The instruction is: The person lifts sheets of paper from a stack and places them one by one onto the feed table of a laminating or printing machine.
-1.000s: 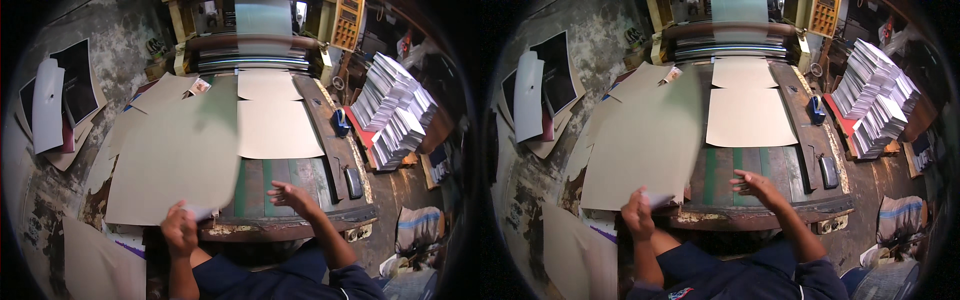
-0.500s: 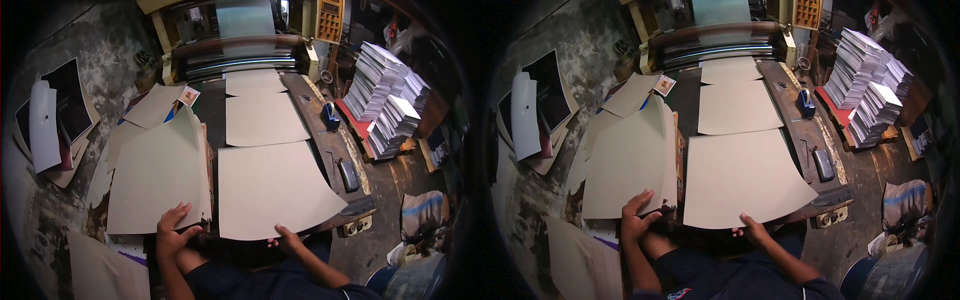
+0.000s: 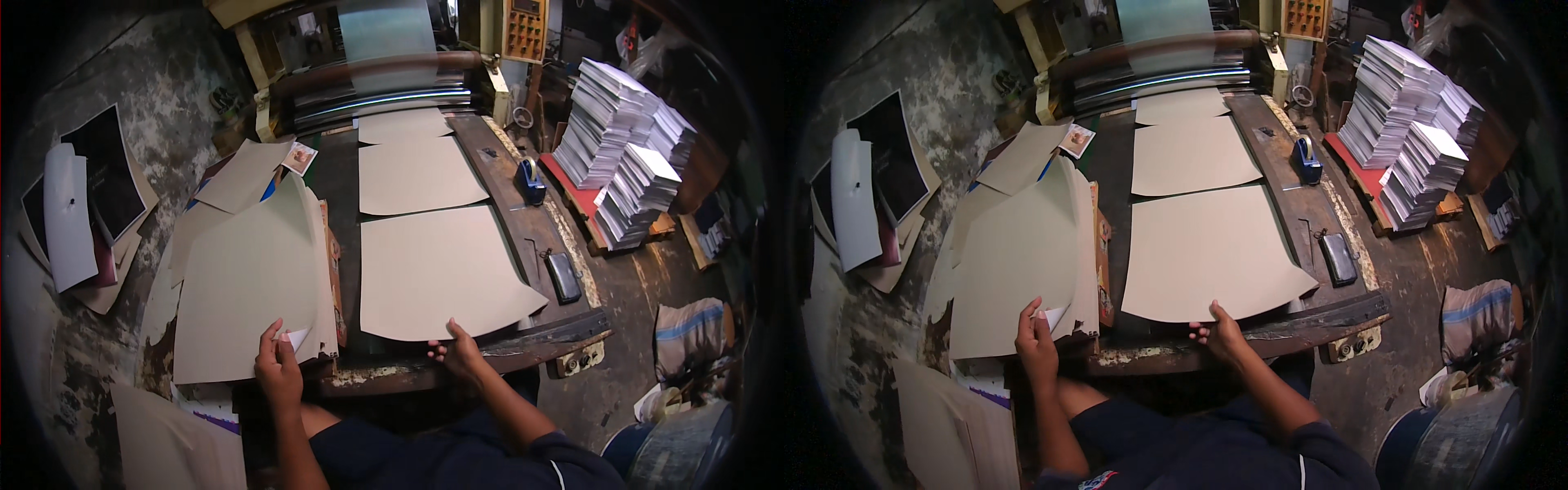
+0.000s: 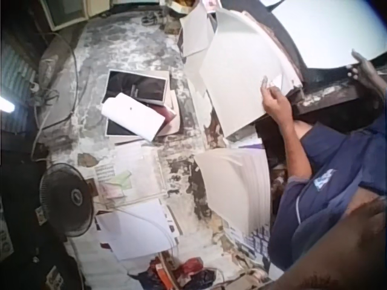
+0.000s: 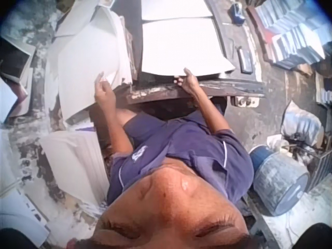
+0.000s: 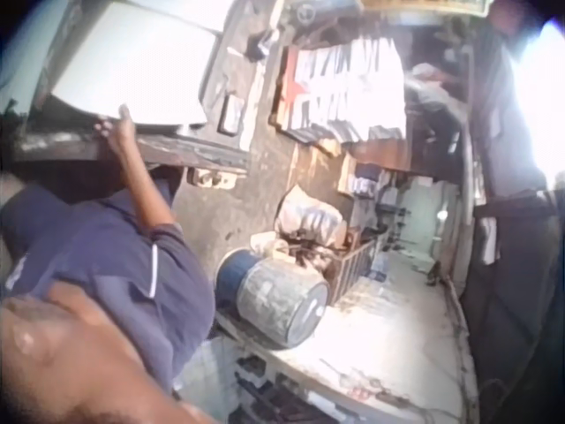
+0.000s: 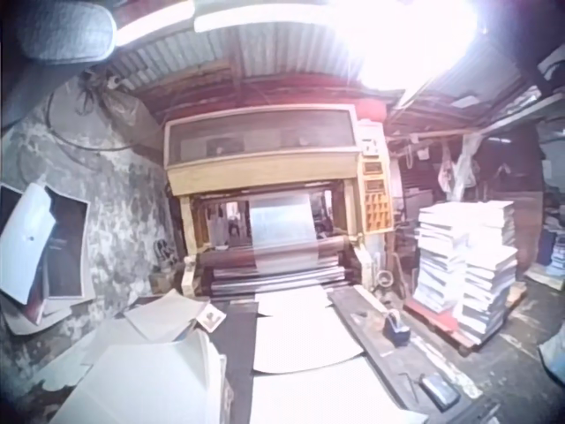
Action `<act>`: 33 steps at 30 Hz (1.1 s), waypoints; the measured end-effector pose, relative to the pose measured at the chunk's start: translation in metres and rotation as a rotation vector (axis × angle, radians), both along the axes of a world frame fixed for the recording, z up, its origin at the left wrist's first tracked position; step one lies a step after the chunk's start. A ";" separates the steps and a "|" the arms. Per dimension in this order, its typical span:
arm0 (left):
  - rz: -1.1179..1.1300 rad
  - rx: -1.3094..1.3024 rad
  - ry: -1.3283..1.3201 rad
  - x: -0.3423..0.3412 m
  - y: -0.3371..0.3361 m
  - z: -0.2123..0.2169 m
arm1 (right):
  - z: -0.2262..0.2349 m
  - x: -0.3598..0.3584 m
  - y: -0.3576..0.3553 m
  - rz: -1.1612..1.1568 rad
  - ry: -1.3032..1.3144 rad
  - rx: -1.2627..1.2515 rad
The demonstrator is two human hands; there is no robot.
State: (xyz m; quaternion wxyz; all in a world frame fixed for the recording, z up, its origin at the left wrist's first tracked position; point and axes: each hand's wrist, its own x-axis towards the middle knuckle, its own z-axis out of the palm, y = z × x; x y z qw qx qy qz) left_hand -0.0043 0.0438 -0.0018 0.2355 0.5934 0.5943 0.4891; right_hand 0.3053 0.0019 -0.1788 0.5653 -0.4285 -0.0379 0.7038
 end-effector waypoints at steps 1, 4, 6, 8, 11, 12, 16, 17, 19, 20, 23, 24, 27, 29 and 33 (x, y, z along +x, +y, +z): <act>-0.001 0.066 0.102 0.001 -0.002 -0.001 | 0.001 0.002 0.007 -0.015 -0.005 0.004; -0.054 0.188 0.266 -0.007 -0.003 -0.007 | 0.004 0.004 0.025 -0.045 0.006 0.021; -0.105 0.244 0.329 -0.012 -0.004 -0.012 | 0.001 0.005 0.035 -0.063 0.005 0.063; -0.078 0.212 0.292 -0.014 -0.007 -0.018 | -0.007 0.007 0.046 -0.077 0.010 0.095; -0.014 -0.187 -0.008 -0.032 -0.004 -0.020 | -0.017 0.006 0.066 -0.106 0.036 0.109; 0.040 -0.110 -0.360 -0.032 0.000 -0.018 | -0.019 0.005 0.073 -0.151 0.050 0.102; 0.044 0.170 -1.030 -0.028 0.000 0.015 | -0.026 0.008 0.096 -0.253 0.064 0.078; 0.085 0.259 -1.033 -0.024 -0.004 0.020 | -0.025 0.007 0.100 -0.292 0.056 0.045; 0.053 0.232 -0.709 -0.019 -0.008 0.008 | -0.027 0.010 0.103 -0.289 0.027 0.056; 0.016 0.200 -0.379 -0.015 -0.010 0.002 | -0.029 0.013 0.104 -0.287 0.007 0.056; -0.086 0.224 -0.027 0.007 -0.018 0.000 | -0.005 0.002 0.095 -0.288 -0.011 -0.035; -0.067 0.229 -0.020 0.007 -0.024 0.007 | 0.020 -0.009 0.088 -0.298 -0.008 -0.115; -0.299 0.339 0.261 0.015 -0.038 0.026 | 0.086 -0.005 0.043 0.117 0.104 0.407; -0.619 0.296 0.256 0.022 -0.044 0.034 | 0.116 0.001 0.013 0.229 0.065 0.559; -0.805 0.284 0.425 0.023 -0.052 0.037 | 0.114 0.011 -0.022 0.259 -0.303 0.357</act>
